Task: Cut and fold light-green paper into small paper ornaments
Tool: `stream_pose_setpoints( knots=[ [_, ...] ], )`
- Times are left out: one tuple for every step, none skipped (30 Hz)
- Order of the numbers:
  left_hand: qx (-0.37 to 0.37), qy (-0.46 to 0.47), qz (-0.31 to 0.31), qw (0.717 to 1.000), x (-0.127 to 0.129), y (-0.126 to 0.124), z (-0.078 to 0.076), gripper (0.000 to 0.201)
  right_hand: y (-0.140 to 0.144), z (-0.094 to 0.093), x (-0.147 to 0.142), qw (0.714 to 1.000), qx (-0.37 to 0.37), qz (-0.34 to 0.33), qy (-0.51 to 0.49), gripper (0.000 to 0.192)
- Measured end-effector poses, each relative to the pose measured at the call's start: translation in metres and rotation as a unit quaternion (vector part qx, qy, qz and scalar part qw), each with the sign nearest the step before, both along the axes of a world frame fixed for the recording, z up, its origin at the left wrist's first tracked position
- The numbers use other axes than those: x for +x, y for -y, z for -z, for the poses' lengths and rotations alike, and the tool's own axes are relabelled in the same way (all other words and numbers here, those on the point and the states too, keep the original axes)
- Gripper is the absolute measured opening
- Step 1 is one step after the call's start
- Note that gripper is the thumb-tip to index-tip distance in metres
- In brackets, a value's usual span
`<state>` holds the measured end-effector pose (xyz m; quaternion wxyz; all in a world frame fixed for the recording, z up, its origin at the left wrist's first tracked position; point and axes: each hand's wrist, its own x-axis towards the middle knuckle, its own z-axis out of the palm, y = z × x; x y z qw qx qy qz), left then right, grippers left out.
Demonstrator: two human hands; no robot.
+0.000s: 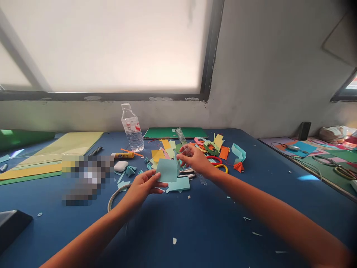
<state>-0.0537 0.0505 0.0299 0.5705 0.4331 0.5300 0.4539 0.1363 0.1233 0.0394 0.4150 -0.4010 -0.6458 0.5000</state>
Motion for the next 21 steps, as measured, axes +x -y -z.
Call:
stream_pose_setpoints(
  knots=[
    [0.004, -0.002, -0.005, 1.0, 0.0003, 0.0001, 0.0002, 0.011, 0.0011, -0.0009, 0.0009, 1.0, -0.008, -0.012, 0.004, 0.031],
    [0.008, -0.004, -0.009, 1.0, 0.0005, 0.0003, 0.0004, 0.012, 0.0025, -0.0017, 0.0018, 1.0, -0.015, -0.026, 0.008, 0.035],
    [0.012, -0.006, -0.011, 1.0, 0.0007, 0.0005, 0.0008, 0.012, 0.0038, -0.0024, 0.0028, 0.999, -0.021, -0.038, 0.011, 0.038],
    [0.016, -0.009, -0.012, 1.0, 0.0008, 0.0007, 0.0012, 0.013, 0.005, -0.003, 0.0038, 0.999, -0.024, -0.047, 0.013, 0.039],
    [0.021, -0.012, -0.012, 1.0, 0.0008, 0.0009, 0.0016, 0.014, 0.0059, -0.0033, 0.0049, 0.998, -0.025, -0.054, 0.012, 0.04],
    [0.026, -0.016, -0.01, 0.999, 0.0007, 0.0012, 0.0021, 0.015, 0.0063, -0.0034, 0.0061, 0.998, -0.024, -0.057, 0.011, 0.039],
    [0.032, -0.021, -0.008, 0.999, 0.0006, 0.0015, 0.0026, 0.017, 0.0063, -0.0034, 0.0072, 0.998, -0.021, -0.058, 0.008, 0.037],
    [0.037, -0.025, -0.006, 0.999, 0.0004, 0.0019, 0.0029, 0.018, 0.0059, -0.0033, 0.0083, 0.998, -0.017, -0.057, 0.005, 0.036],
    [0.043, -0.03, -0.004, 0.999, 0.0003, 0.0024, 0.0031, 0.019, 0.0054, -0.0031, 0.0093, 0.999, -0.011, -0.053, 0.002, 0.034],
    [0.048, -0.035, -0.002, 0.998, 0.0002, 0.0029, 0.003, 0.02, 0.0047, -0.0029, 0.0101, 0.999, -0.006, -0.048, -0.001, 0.032],
    [0.053, -0.04, 0.001, 0.998, 0.0002, 0.0035, 0.0026, 0.022, 0.0042, -0.0028, 0.0105, 0.999, -0.003, -0.043, -0.004, 0.032],
    [0.057, -0.045, 0.004, 0.997, 0.0004, 0.0041, 0.002, 0.024, 0.0039, -0.0027, 0.0105, 0.999, -0.002, -0.041, -0.007, 0.032],
    [0.06, -0.049, 0.007, 0.997, 0.0008, 0.0048, 0.0011, 0.025, 0.0038, -0.0027, 0.0102, 0.999, -0.004, -0.042, -0.009, 0.033],
    [0.062, -0.053, 0.011, 0.997, 0.0013, 0.0054, 0.0002, 0.027, 0.0041, -0.0029, 0.0094, 0.999, -0.008, -0.046, -0.012, 0.035],
    [0.062, -0.056, 0.014, 0.996, 0.0019, 0.0061, -0.0008, 0.029, 0.0045, -0.0031, 0.0084, 0.998, -0.012, -0.052, -0.015, 0.038],
    [0.061, -0.059, 0.016, 0.996, 0.0025, 0.0068, -0.0017, 0.029, 0.005, -0.0035, 0.0073, 0.998, -0.016, -0.06, -0.019, 0.039],
    [0.06, -0.06, 0.016, 0.996, 0.003, 0.0073, -0.0024, 0.029, 0.0054, -0.0039, 0.0061, 0.997, -0.018, -0.067, -0.022, 0.04],
    [0.058, -0.062, 0.015, 0.996, 0.0033, 0.0078, -0.0028, 0.029, 0.0056, -0.0043, 0.0052, 0.997, -0.019, -0.073, -0.026, 0.04],
    [0.056, -0.062, 0.014, 0.996, 0.0034, 0.0081, -0.0028, 0.028, 0.0055, -0.0046, 0.0046, 0.997, -0.019, -0.075, -0.029, 0.039],
    [0.053, -0.063, 0.013, 0.997, 0.0033, 0.0083, -0.0026, 0.027, 0.0051, -0.0048, 0.0046, 0.997, -0.017, -0.075, -0.03, 0.037],
    [0.05, -0.063, 0.012, 0.997, 0.0032, 0.0084, -0.0021, 0.027, 0.0045, -0.0048, 0.005, 0.997, -0.015, -0.072, -0.029, 0.036]
  ],
)
